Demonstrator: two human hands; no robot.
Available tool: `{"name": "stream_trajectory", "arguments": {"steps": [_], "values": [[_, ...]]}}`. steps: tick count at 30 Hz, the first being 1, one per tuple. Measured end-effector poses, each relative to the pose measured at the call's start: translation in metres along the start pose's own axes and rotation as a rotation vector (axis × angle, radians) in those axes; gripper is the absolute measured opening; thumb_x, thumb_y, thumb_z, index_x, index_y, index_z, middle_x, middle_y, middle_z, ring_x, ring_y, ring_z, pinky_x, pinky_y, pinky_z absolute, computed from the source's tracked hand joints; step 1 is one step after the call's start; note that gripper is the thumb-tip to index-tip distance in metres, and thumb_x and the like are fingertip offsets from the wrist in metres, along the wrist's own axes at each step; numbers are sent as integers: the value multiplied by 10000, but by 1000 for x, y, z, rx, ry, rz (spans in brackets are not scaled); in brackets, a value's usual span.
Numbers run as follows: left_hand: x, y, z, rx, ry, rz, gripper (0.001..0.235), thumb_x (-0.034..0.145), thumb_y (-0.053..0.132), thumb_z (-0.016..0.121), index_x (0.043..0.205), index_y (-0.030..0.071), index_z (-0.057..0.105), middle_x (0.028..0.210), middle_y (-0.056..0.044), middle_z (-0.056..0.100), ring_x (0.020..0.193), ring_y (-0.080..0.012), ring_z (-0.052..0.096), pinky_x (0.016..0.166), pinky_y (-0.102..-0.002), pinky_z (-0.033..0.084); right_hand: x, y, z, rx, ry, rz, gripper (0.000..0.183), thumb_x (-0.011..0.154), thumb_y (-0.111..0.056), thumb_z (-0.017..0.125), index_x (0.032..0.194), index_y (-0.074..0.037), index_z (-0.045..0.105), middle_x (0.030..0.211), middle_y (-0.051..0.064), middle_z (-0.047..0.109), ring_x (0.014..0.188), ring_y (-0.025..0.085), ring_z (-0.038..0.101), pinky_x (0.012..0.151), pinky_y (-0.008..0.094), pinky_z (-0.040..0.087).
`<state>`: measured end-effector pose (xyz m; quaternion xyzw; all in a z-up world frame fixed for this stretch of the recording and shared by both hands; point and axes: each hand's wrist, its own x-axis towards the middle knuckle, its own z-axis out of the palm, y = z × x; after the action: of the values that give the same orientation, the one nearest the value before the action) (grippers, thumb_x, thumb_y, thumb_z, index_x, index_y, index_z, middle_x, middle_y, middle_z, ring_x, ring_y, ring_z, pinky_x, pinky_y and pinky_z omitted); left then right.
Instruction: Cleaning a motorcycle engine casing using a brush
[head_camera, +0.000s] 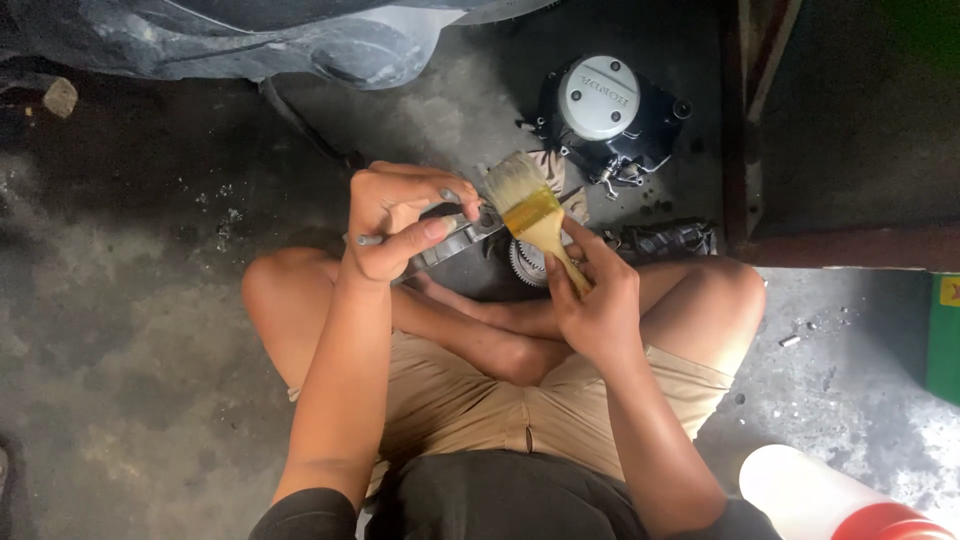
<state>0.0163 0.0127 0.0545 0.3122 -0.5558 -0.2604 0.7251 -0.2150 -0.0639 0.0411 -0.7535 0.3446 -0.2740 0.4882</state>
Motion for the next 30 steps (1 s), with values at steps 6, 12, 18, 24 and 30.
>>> {"name": "stream_trajectory", "arguments": {"steps": [6,12,18,24,30], "values": [[2,-3,-2,27,-32,-23,231,906,56,670,936,-173,683,810,-271,713,791,-292,733,742,-412,599,18,-24,-9,-273,-77,-126,297,878,-137,729,1171,-104,763,998,106,783,855,336,753,663,454,582],[5,-6,2,2,-59,-65,272,874,80,694,942,-183,683,813,-283,718,811,-351,750,782,-459,613,5,-14,-47,-434,-179,121,276,828,-304,758,1098,-257,795,1002,-6,789,938,291,749,782,482,605],[10,-18,23,53,-89,-72,310,837,101,741,966,-179,713,823,-274,734,827,-335,760,756,-457,609,6,-18,-59,-406,-15,55,259,903,-239,742,1155,-183,759,923,83,771,901,350,738,747,488,588],[16,-29,38,122,-88,-95,307,866,127,738,981,-154,696,839,-266,734,859,-335,755,799,-463,607,5,5,-53,-429,-73,163,212,888,-327,716,1094,-306,765,1011,-46,771,990,262,729,824,491,595],[25,-28,50,250,-13,-127,353,941,226,675,1026,-111,733,846,-200,744,830,-274,743,803,-469,620,-20,17,-75,-440,-70,179,267,883,-327,714,1130,-239,764,956,1,775,971,310,734,835,531,574]]}}
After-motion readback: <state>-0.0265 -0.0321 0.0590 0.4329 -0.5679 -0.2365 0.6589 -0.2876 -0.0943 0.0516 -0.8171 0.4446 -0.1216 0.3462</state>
